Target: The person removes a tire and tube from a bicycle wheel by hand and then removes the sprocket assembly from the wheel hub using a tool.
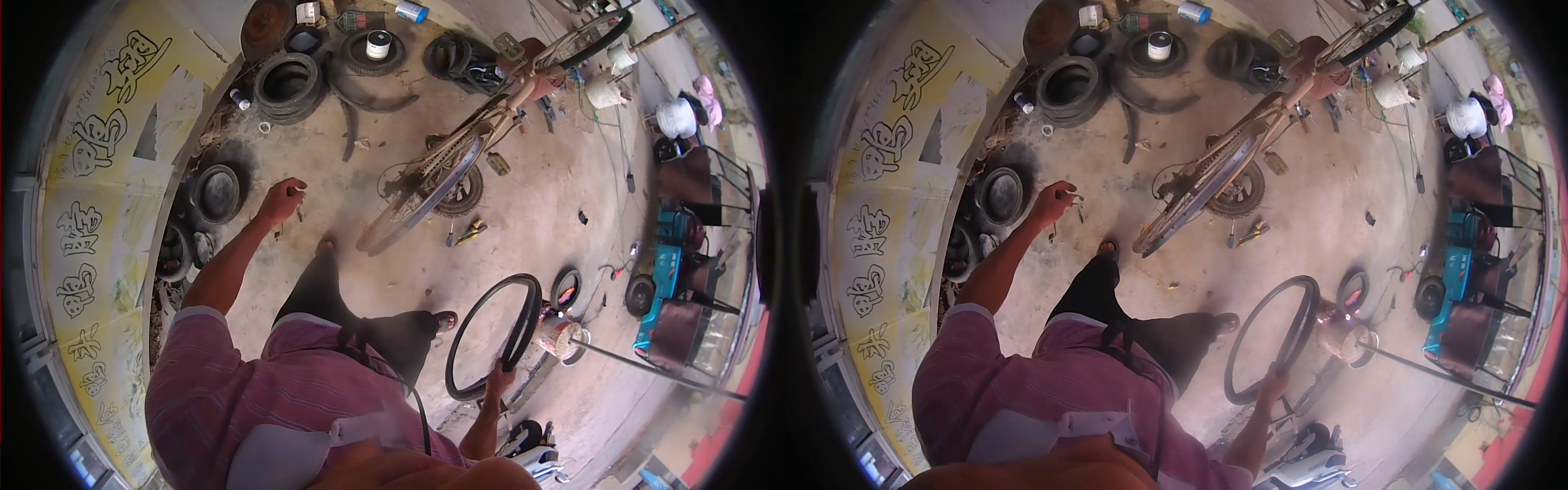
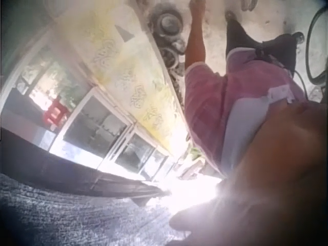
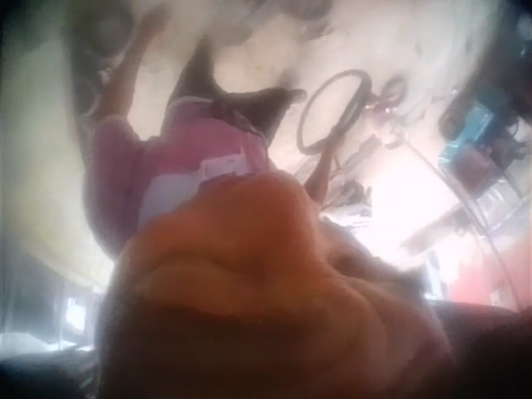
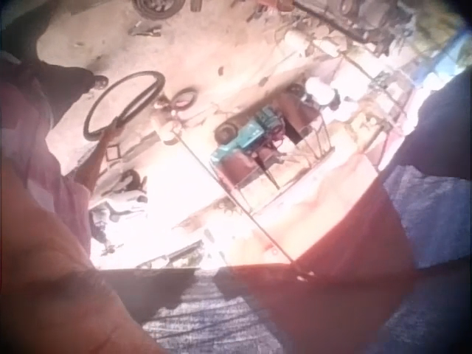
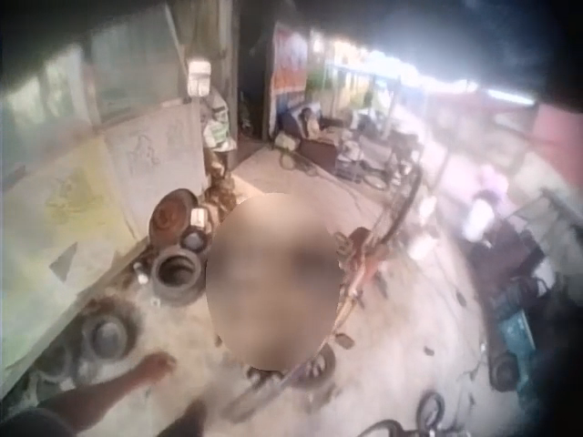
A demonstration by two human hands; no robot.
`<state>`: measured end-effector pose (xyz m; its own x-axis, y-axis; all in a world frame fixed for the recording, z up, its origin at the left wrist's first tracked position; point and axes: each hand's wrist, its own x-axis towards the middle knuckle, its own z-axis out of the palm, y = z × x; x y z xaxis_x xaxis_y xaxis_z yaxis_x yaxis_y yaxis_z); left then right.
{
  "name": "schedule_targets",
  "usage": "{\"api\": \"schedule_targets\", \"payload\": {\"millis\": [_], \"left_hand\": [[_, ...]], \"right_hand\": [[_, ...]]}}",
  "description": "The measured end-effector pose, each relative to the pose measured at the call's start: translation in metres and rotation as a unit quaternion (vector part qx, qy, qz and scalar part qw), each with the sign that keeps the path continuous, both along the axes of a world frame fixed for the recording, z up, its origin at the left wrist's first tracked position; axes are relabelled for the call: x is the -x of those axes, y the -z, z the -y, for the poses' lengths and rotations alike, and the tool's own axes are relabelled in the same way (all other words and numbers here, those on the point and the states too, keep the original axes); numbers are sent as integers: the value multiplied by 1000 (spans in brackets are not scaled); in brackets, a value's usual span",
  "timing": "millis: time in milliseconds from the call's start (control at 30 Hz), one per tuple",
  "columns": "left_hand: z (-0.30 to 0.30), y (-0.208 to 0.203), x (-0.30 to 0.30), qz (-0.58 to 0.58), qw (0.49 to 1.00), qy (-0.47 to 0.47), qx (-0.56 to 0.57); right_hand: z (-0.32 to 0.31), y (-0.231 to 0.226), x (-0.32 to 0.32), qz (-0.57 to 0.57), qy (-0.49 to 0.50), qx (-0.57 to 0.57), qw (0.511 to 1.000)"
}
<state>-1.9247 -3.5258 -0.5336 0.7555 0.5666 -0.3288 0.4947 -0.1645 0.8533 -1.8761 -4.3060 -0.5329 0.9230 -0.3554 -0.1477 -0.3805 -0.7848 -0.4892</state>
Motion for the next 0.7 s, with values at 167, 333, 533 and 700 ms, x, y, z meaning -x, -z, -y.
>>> {"api": "schedule_targets", "payload": {"millis": [167,333,533,700], "left_hand": [[-46,25,-36,-73,990,121,-16],[-74,130,-67,-85,979,178,-48],[-83,289,-103,-17,976,184,-115],[-68,252,-174,24,980,166,106]], "right_hand": [[-63,-28,-12,25,-39,129,991],[-136,22,-14,42,-7,175,984],[-260,202,19,-143,-165,152,964],[-235,368,22,-280,-286,72,914]]}}
